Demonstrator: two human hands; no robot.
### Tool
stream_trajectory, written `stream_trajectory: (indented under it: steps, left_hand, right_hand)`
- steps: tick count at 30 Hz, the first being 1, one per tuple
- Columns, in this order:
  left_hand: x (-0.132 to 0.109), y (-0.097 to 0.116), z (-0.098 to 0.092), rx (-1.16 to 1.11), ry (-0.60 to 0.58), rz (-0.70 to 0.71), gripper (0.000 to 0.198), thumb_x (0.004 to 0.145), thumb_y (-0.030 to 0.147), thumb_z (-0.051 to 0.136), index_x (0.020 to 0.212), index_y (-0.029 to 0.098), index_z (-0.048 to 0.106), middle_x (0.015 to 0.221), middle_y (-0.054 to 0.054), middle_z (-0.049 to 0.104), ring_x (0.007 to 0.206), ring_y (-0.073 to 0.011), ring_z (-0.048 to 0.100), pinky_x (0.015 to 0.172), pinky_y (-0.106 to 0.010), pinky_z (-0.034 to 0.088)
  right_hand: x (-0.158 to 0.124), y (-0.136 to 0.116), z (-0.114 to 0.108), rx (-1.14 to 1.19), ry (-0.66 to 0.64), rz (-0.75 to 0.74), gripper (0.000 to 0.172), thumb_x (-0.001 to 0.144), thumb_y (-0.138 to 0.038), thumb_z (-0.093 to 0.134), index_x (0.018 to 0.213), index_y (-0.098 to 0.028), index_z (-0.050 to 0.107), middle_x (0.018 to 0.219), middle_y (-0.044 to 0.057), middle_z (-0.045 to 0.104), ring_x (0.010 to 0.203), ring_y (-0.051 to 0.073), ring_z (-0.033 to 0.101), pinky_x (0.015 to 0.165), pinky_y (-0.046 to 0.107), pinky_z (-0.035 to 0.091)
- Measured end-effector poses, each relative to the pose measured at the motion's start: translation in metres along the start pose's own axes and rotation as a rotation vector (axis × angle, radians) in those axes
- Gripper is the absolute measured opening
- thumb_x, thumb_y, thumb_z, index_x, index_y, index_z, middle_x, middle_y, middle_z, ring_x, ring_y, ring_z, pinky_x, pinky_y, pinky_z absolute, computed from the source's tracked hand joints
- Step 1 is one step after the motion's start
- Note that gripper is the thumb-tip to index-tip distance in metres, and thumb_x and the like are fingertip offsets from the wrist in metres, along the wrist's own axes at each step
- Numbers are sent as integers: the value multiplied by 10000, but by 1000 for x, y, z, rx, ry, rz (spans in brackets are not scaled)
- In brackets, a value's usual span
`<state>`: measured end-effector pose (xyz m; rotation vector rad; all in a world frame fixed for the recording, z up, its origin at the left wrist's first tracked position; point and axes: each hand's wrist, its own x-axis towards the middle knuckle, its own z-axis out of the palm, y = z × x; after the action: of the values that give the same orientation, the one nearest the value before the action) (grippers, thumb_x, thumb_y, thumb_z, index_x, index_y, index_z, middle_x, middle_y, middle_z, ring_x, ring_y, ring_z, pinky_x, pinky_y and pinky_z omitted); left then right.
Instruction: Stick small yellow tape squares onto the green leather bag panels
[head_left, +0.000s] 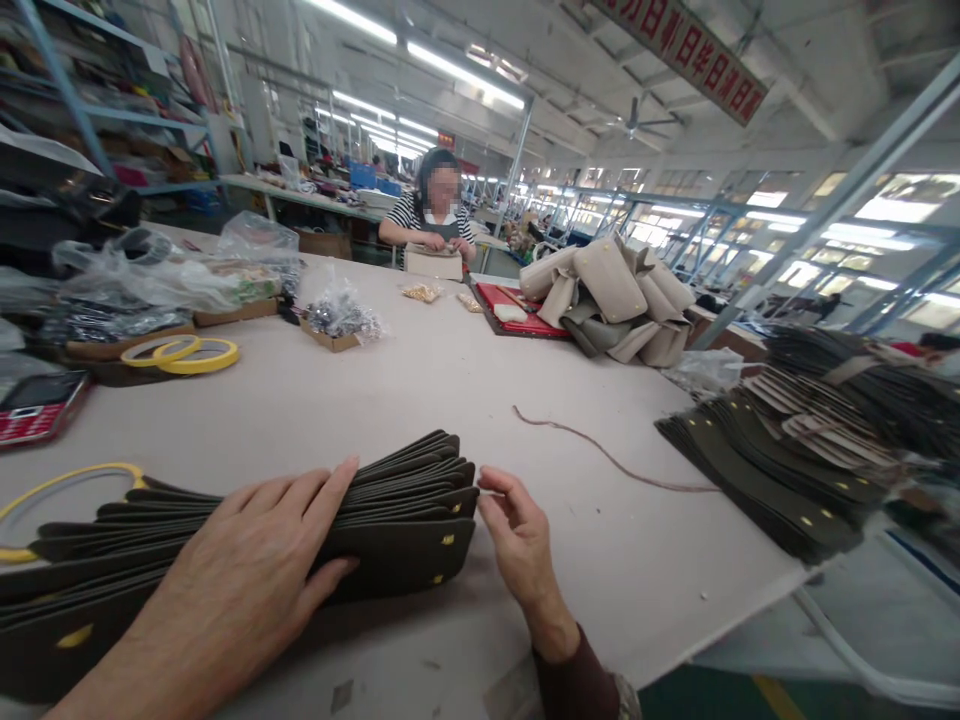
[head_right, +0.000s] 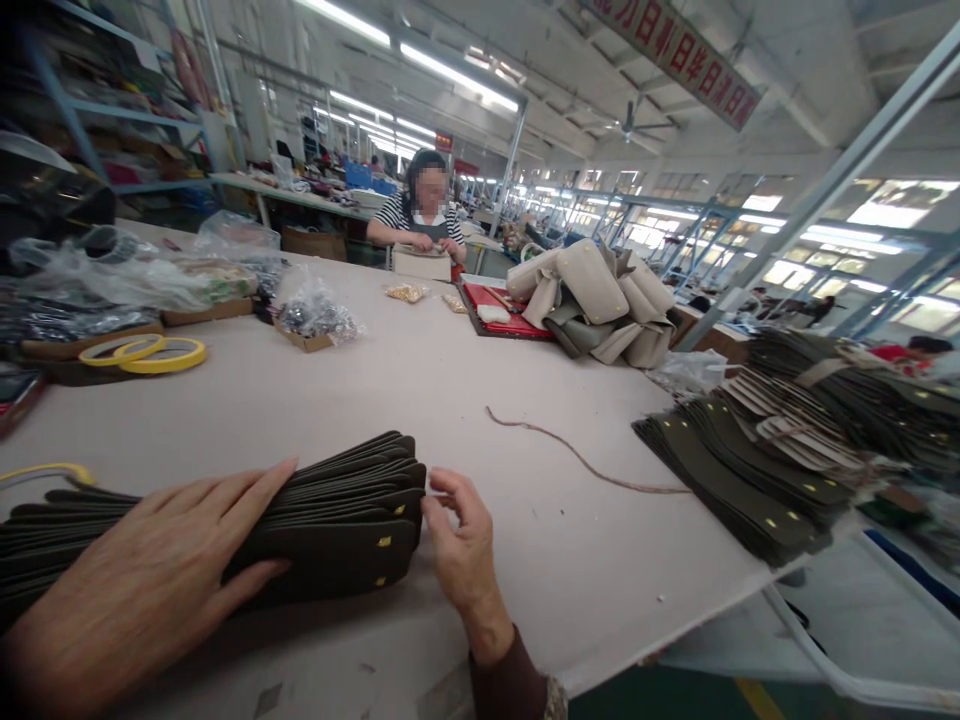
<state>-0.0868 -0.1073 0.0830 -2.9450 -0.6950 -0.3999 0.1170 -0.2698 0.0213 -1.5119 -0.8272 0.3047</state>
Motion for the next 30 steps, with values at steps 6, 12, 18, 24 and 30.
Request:
stream_trajectory:
  steps: [6, 12, 18, 24, 30]
  left_hand:
    - [-2, 2, 2, 30, 19, 1, 604, 797, 290, 554, 1371, 103, 515, 1245, -161, 647, 1049, -325, 601, 913, -480, 445]
    - [-2, 3, 0, 10, 34, -4, 613, 761, 232, 588, 1362, 127, 525, 1253, -155, 646, 1058, -319, 599, 939, -472, 448]
    - [-8, 11, -15, -27, -67, -58, 609, 806, 201, 600, 1400, 166, 469, 1196, -138, 649, 1045, -272, 597, 918, -422, 461]
    - [-10, 8, -10, 61, -44, -42, 570, 881, 200, 499, 1430, 107, 381, 1157, -149, 636, 1004, -261, 602, 893, -439, 480]
    - [-23, 11, 6, 10, 209, 31, 394, 835, 60, 510, 1197, 183, 607, 1044, -74, 689, 941, -204, 643, 880, -365, 521]
  right_hand:
    - [4, 21, 7, 166, -28, 30, 725, 973, -616, 363, 1543, -186, 238, 1613, 116, 219, 1462, 256, 275, 1187, 481, 252]
    - [2, 13, 27, 117, -136, -30, 788, 954, -676, 297, 1555, -174, 205, 1615, 108, 210, 1478, 269, 222, 1201, 478, 228]
    - [-1, -9, 10, -196, -187, -215, 812, 907, -620, 499, 1552, -216, 216, 1607, 102, 245, 1462, 346, 247, 1170, 571, 261]
    - [13, -49, 36, -641, -378, -791, 1044, 734, -511, 758, 1558, -218, 188, 1581, 158, 274, 1408, 443, 296, 1123, 628, 263]
    - [14, -81, 87, -1027, -481, -722, 642, 804, -414, 708, 1314, -86, 498, 1172, 206, 640, 1069, 367, 590, 1036, 592, 364]
